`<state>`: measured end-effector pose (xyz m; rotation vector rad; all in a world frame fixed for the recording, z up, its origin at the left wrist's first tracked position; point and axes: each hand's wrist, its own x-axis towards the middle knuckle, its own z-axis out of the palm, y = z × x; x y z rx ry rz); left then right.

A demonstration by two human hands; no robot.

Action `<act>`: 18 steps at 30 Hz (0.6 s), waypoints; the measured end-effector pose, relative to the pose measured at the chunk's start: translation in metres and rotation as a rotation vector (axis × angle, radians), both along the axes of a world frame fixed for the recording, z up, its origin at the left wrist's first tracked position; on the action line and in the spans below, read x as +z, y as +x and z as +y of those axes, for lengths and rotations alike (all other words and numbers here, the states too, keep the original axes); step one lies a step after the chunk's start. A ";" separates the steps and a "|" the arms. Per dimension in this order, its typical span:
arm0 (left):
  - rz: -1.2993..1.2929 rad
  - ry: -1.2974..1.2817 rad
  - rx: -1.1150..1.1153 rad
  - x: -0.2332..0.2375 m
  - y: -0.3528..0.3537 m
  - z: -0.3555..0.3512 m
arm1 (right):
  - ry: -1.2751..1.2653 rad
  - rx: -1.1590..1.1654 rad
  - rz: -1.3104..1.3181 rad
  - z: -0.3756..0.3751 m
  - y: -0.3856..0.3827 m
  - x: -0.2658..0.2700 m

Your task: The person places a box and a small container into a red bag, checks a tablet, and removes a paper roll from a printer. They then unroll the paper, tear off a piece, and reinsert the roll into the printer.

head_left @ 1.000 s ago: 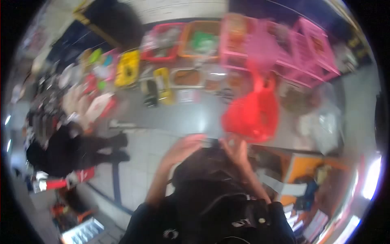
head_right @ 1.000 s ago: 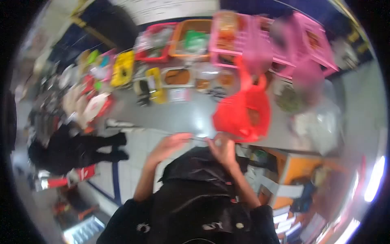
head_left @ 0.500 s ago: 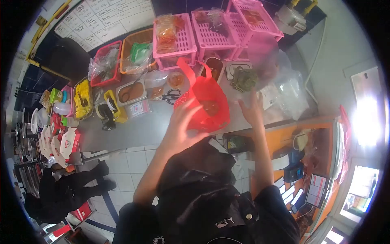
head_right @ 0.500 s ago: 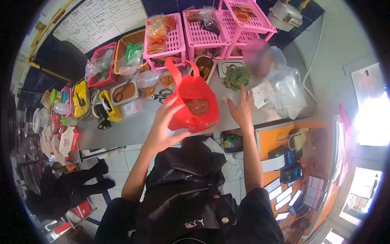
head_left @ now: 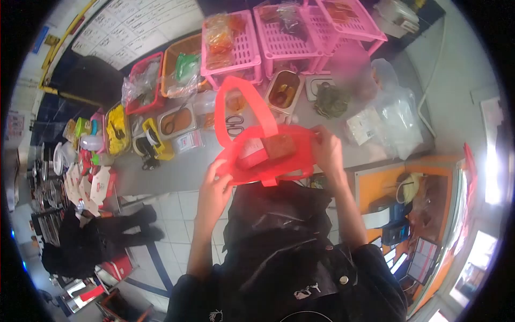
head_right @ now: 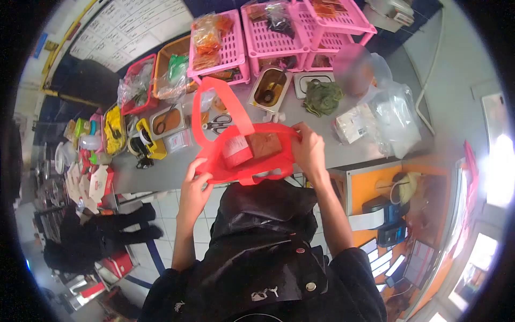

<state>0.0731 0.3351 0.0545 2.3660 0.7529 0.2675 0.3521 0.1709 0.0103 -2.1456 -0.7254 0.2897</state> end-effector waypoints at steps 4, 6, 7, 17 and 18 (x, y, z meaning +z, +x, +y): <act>-0.130 -0.024 0.065 -0.003 -0.003 0.000 | -0.125 0.092 -0.005 0.011 0.003 0.038; -0.155 -0.013 0.100 0.001 -0.003 0.000 | -0.120 0.109 -0.004 0.015 0.004 0.038; -0.167 -0.008 0.115 0.003 -0.003 -0.001 | -0.117 0.115 -0.004 0.016 0.004 0.037; -0.332 -0.038 0.117 0.023 -0.001 -0.002 | -0.009 -0.049 0.007 0.014 -0.013 0.063; -0.330 -0.027 0.088 0.020 -0.009 0.005 | 0.072 -0.044 0.008 0.010 -0.016 0.067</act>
